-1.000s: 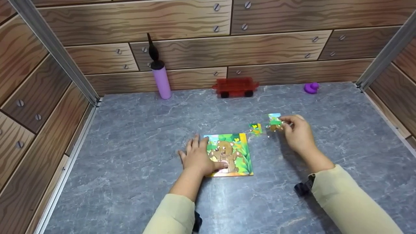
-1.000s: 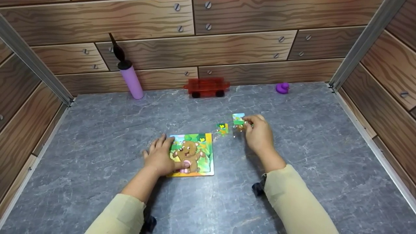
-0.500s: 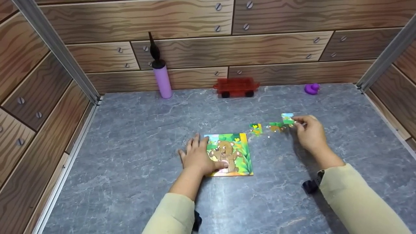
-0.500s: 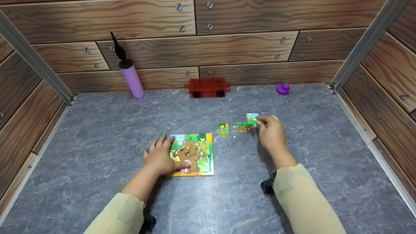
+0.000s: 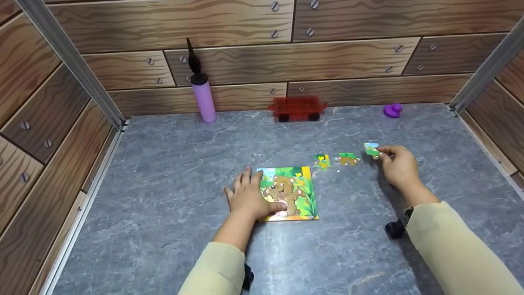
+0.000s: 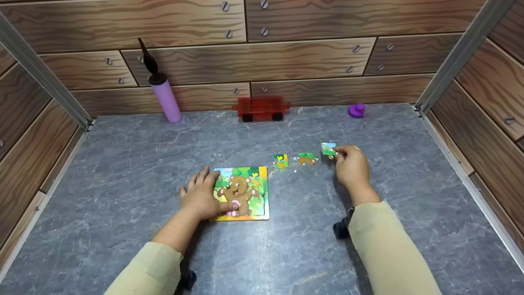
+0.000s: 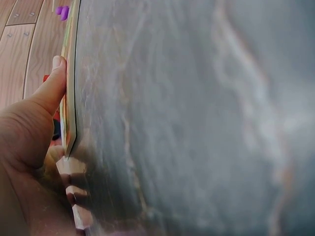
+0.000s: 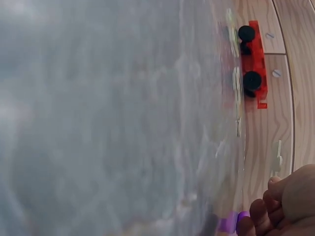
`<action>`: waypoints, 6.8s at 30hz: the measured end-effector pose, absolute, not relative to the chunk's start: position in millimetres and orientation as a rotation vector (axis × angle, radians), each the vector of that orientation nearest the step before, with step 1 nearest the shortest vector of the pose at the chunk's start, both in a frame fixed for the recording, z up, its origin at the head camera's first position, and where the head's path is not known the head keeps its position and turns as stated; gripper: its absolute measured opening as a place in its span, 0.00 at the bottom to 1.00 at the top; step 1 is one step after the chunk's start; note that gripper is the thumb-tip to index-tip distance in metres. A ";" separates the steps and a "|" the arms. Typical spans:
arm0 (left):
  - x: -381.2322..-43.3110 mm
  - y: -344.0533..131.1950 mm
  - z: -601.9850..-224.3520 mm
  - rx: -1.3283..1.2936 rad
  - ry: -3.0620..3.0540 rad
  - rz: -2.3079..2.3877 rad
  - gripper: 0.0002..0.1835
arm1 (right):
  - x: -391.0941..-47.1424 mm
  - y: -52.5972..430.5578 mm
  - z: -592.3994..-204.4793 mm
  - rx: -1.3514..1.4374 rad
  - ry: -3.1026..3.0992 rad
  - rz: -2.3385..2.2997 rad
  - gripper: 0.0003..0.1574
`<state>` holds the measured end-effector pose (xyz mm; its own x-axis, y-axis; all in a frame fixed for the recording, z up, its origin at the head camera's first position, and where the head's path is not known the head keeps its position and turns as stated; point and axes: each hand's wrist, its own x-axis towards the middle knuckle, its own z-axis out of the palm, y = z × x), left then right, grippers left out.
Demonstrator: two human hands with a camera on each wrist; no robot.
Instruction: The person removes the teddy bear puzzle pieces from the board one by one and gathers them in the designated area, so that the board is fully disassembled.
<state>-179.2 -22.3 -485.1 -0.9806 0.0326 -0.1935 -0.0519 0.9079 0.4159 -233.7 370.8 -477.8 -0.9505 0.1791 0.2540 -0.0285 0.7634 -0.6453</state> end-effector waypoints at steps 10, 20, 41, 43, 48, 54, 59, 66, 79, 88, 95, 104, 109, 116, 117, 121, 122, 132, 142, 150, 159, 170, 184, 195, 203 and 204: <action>-179.3 -22.6 -483.2 -0.016 2.879 0.627 0.67 | -236.7 381.9 -480.5 -0.038 -2.799 0.920 0.16; -180.7 -22.8 -486.8 -0.019 2.865 0.633 0.67 | -238.7 385.4 -480.5 -0.094 -2.895 0.940 0.15; -181.3 -21.7 -486.9 -0.018 2.858 0.648 0.67 | -242.0 390.3 -480.0 -0.097 -2.933 0.949 0.19; -180.8 -21.5 -486.2 -0.012 2.859 0.649 0.67 | -241.3 390.4 -479.5 -0.111 -2.908 0.970 0.20; -180.4 -21.7 -485.8 -0.011 2.854 0.638 0.66 | -237.6 384.5 -475.8 -0.144 -2.835 1.027 0.22; -180.7 -21.8 -486.1 -0.011 2.851 0.623 0.67 | -231.2 362.3 -464.6 -0.066 -2.750 1.096 0.22; -178.9 -22.8 -484.4 -0.007 2.860 0.628 0.67 | -227.3 334.6 -453.8 0.030 -2.661 1.241 0.21; -179.3 -21.7 -484.0 -0.007 2.862 0.641 0.66 | -213.9 296.8 -446.8 0.124 -2.621 1.449 0.23; -178.8 -22.5 -483.4 -0.010 2.855 0.644 0.66 | -191.7 252.9 -461.6 0.333 -2.711 1.649 0.32; -179.2 -23.4 -481.4 -0.012 2.842 0.646 0.66 | -187.4 238.8 -465.5 0.374 -2.806 1.708 0.37; -179.0 -22.8 -481.2 -0.006 2.854 0.634 0.66 | -187.1 229.7 -470.0 0.407 -2.906 1.652 0.40; -181.2 -21.6 -483.9 -0.004 2.858 0.628 0.67 | -186.8 226.6 -472.0 0.434 -2.983 1.527 0.34; -181.7 -21.6 -483.2 -0.005 2.859 0.618 0.67 | -186.0 224.7 -473.1 0.450 -3.009 1.457 0.32; -178.0 -20.5 -480.7 0.005 2.854 0.604 0.66 | -186.2 220.8 -477.0 0.418 -3.008 1.375 0.29; -177.2 -19.9 -480.2 0.008 2.857 0.600 0.66 | -186.2 220.5 -477.5 0.413 -3.007 1.369 0.28; -174.1 -17.4 -477.5 0.041 2.861 0.576 0.65 | -185.1 220.0 -478.7 0.401 -3.010 1.359 0.28; -173.4 -16.7 -476.9 0.061 2.863 0.574 0.64 | -184.9 220.0 -478.8 0.396 -3.013 1.358 0.28; -169.8 -15.4 -474.7 0.438 2.816 0.682 0.38 | -184.8 220.4 -480.7 0.424 -2.989 1.346 0.27; -169.3 -19.0 -478.4 0.519 2.772 0.685 0.33 | -185.6 220.1 -481.5 0.417 -2.996 1.341 0.27; -170.7 -18.1 -478.1 0.502 2.778 0.707 0.36 | -185.5 219.3 -480.8 0.390 -3.009 1.329 0.27; -170.9 -17.3 -477.7 0.486 2.785 0.714 0.37 | -183.7 216.3 -478.7 0.329 -3.047 1.320 0.26; -172.1 -17.0 -478.3 0.468 2.754 0.744 0.38 | -181.6 216.0 -478.4 0.293 -3.025 1.358 0.27; -172.8 -17.8 -481.3 0.458 2.754 0.731 0.39 | -180.0 219.4 -475.9 0.351 -2.915 1.516 0.26; -172.1 -19.2 -480.2 0.466 2.752 0.747 0.39 | -182.7 218.1 -477.3 0.402 -2.924 1.483 0.29; -173.4 -19.2 -480.9 0.463 2.741 0.742 0.38 | -180.9 218.0 -476.9 0.441 -2.856 1.483 0.30; -173.5 -19.3 -481.2 0.463 2.739 0.741 0.38 | -180.6 218.0 -476.8 0.447 -2.849 1.483 0.31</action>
<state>-173.5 -19.3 -481.2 -0.9138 0.3691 -0.1695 0.2332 0.8184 0.5251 -180.6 218.0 -476.8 -0.9570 -0.2877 0.0374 -0.1957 0.5450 -0.8153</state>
